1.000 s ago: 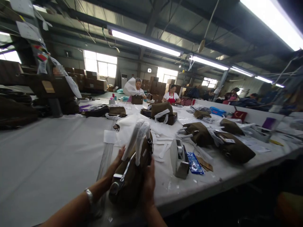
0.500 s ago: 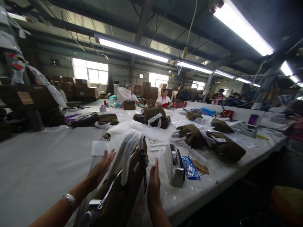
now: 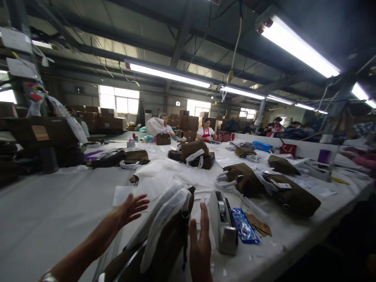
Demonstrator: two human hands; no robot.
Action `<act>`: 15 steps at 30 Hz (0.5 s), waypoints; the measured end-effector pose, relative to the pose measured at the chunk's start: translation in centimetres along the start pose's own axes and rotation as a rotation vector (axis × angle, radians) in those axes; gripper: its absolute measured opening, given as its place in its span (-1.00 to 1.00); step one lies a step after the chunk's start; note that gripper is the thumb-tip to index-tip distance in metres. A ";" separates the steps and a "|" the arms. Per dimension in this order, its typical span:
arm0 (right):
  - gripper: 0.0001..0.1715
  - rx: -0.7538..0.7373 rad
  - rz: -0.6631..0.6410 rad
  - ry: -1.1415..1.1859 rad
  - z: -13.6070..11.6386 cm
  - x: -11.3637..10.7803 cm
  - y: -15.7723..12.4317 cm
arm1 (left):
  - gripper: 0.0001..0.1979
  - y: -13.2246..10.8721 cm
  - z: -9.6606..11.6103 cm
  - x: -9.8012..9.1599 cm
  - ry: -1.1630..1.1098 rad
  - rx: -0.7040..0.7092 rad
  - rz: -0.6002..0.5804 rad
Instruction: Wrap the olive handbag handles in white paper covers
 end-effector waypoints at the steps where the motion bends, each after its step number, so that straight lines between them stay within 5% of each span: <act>1: -0.24 -0.064 -0.025 -0.028 -1.5 -0.1 0.9 | -0.22 -0.9 0.8 -0.3 -0.013 0.012 0.006; 3: -0.35 -0.167 -0.109 -0.060 -4.2 0.8 2.5 | -0.19 -2.9 3.2 0.5 0.021 0.084 -0.017; 6: -0.57 -0.226 -0.177 -0.126 -7.4 2.5 4.0 | -0.05 -5.6 6.6 4.3 0.269 0.208 -0.060; 9: -0.68 -0.231 -0.165 -0.245 -9.2 2.9 4.3 | 0.04 -6.7 8.7 6.4 0.608 0.260 0.020; 15: -0.65 -0.388 -0.137 -0.371 -12.2 1.9 1.5 | -0.46 -6.2 13.0 2.3 1.053 0.584 0.283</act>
Point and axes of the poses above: each hand's wrist, its own y-axis towards the middle knuckle, its own x-axis out of the palm, z = x × y, the point moved 10 cm from there along y, towards the middle knuckle, and after that the axes turned 8 degrees about -z, right-handed, at the moved point
